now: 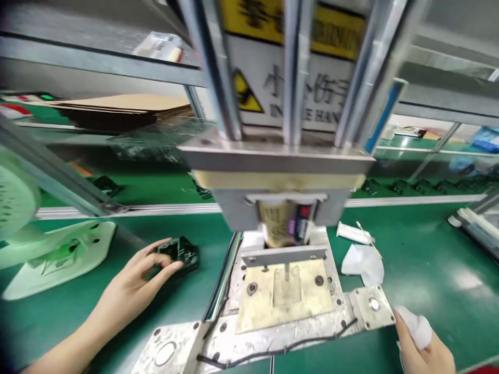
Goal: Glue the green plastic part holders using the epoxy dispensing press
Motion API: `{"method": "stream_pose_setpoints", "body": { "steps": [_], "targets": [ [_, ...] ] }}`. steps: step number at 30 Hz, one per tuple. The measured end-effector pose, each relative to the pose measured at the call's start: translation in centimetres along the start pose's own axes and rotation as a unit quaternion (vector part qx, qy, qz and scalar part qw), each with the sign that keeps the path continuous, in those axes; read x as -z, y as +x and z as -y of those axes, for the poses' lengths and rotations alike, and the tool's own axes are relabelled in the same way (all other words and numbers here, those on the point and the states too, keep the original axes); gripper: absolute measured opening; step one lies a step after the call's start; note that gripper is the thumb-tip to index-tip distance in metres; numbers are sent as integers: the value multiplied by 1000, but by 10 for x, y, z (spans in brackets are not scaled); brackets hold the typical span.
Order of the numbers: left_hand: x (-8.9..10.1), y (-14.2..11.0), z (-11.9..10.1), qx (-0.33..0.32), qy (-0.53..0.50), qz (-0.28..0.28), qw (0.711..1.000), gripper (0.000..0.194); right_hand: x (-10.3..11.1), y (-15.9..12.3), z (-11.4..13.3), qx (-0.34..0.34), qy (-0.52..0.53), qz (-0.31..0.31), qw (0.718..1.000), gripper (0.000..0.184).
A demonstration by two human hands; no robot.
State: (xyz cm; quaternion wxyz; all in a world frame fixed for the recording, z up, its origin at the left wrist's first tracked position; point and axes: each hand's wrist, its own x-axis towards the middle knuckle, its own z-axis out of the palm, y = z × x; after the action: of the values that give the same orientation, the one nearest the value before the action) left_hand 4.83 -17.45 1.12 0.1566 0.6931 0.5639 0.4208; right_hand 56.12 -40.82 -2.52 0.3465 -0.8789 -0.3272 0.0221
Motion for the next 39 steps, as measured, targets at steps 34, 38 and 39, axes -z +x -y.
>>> {"method": "stream_pose_setpoints", "body": {
  "steps": [34, 38, 39],
  "targets": [
    [-100, -18, -183, 99, -198, 312, 924, 63, -18, -7, 18, 180, 154, -77, 968, 35],
    [-84, -21, -177, 68, -110, 285, 950, 86, -18, -5, 22, 127, 167, -81, 974, 40],
    [-74, -21, -173, 60, -88, 257, 961, 93, -17, -4, 26, 109, 173, -78, 976, 43]
  ]
}}
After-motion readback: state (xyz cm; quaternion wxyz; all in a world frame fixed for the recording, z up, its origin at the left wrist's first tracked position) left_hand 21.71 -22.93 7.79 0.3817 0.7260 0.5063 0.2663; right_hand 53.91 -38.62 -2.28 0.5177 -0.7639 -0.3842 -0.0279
